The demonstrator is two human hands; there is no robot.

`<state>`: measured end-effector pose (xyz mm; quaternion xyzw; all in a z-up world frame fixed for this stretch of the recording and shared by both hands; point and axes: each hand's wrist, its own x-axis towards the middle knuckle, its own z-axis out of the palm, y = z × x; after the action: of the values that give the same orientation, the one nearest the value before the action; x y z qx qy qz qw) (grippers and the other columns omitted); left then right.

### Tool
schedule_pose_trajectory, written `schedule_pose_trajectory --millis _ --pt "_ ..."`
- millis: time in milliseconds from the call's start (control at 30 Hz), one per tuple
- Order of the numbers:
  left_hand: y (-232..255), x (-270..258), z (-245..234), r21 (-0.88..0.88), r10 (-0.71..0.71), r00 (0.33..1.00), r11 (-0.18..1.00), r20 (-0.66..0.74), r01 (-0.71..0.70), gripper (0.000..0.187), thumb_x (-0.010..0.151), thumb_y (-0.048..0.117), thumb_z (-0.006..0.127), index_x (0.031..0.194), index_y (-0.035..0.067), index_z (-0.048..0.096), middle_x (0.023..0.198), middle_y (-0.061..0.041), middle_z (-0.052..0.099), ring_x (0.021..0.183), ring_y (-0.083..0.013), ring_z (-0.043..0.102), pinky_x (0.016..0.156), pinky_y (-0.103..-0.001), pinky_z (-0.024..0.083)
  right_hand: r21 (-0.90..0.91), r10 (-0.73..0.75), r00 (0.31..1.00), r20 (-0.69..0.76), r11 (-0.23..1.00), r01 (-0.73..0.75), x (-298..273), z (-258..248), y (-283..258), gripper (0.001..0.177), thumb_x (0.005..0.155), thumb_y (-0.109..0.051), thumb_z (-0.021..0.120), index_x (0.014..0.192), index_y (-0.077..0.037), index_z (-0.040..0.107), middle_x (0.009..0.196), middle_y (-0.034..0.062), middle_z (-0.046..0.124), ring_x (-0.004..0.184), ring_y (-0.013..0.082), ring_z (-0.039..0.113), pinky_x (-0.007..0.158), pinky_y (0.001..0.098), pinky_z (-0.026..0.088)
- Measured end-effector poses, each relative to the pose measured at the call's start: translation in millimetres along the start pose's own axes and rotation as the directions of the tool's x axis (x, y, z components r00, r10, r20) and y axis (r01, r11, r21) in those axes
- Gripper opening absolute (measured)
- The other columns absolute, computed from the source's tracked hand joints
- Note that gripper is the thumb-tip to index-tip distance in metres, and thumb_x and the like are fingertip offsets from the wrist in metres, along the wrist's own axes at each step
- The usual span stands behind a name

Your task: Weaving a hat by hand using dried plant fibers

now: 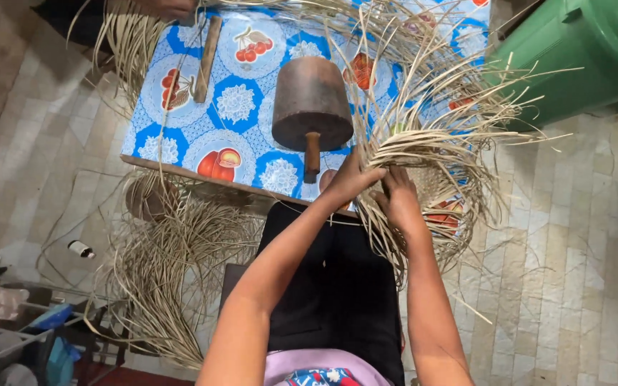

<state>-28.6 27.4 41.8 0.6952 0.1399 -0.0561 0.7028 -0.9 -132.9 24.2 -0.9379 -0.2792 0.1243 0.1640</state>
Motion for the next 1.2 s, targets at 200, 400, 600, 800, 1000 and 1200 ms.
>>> schedule_pose_trajectory --millis 200,400,600,800,1000,1200 --pt "35.9 -49.5 -24.1 0.278 0.03 0.982 0.957 0.185 -0.082 0.086 0.092 0.053 0.047 0.146 -0.001 0.007 0.14 -0.036 0.03 0.133 -0.0502 0.03 0.113 -0.058 0.023 0.02 0.029 0.995 -0.091 0.999 -0.028 13.3 -2.7 12.0 0.06 0.082 -0.029 0.068 0.133 -0.003 0.05 0.133 0.0257 0.047 0.129 0.0423 0.039 0.095 0.0625 0.039" --pt "-29.9 -45.9 -33.8 0.366 0.296 0.931 0.859 0.214 -0.357 0.065 0.098 0.012 0.05 0.15 0.003 0.011 0.118 -0.026 0.049 0.1 -0.0395 0.06 0.101 -0.058 0.031 0.175 0.243 0.969 -0.046 0.957 -0.232 37.5 -13.5 52.0 0.063 0.08 -0.04 0.072 0.13 -0.007 0.054 0.129 0.0242 0.052 0.123 0.0411 0.047 0.1 0.0528 0.041" --pt "-90.5 -32.7 -58.0 0.692 0.692 0.691 0.396 0.207 -0.604 0.01 0.086 0.029 0.063 0.091 0.02 0.066 0.077 0.001 0.053 0.076 -0.0222 0.059 0.063 -0.032 0.044 0.336 0.336 0.941 -0.046 0.892 -0.302 17.5 -30.6 54.3 0.049 0.086 -0.038 0.067 0.125 -0.009 0.058 0.123 0.0198 0.057 0.117 0.0419 0.051 0.097 0.0504 0.044" --pt "-47.9 -89.3 -116.6 0.772 0.618 0.75 0.351 0.235 -0.531 0.026 0.077 0.056 0.066 0.079 0.031 0.073 0.069 -0.002 0.059 0.074 -0.0217 0.057 0.083 -0.041 0.038 -0.053 0.252 0.966 -0.046 0.966 -0.255 5.4 -36.4 29.9 0.069 0.072 -0.043 0.076 0.133 -0.022 0.055 0.134 0.0158 0.048 0.122 0.0421 0.043 0.092 0.0574 0.045" --pt "-79.8 -103.1 -178.2 0.971 0.614 0.789 0.205 -0.03 -0.122 0.037 0.087 0.053 0.06 0.061 0.03 0.071 0.063 0.001 0.063 0.074 -0.0169 0.057 0.095 -0.041 0.035 -0.12 0.296 0.953 0.06 0.95 -0.288 9.1 -38.7 -2.8 0.062 0.08 -0.041 0.07 0.136 -0.025 0.051 0.137 0.0117 0.045 0.122 0.0366 0.041 0.089 0.0653 0.042" --pt "-63.6 -94.8 -135.4 0.975 0.704 0.697 0.222 -0.139 -0.03 0.013 0.083 0.043 0.066 0.091 0.033 0.065 0.079 0.007 0.053 0.078 -0.0148 0.055 0.083 -0.037 0.037 -0.155 0.211 0.974 0.079 0.968 -0.197 15.9 -25.9 -26.4 0.058 0.08 -0.041 0.069 0.134 -0.028 0.052 0.132 0.0112 0.047 0.121 0.0346 0.041 0.09 0.0648 0.041"
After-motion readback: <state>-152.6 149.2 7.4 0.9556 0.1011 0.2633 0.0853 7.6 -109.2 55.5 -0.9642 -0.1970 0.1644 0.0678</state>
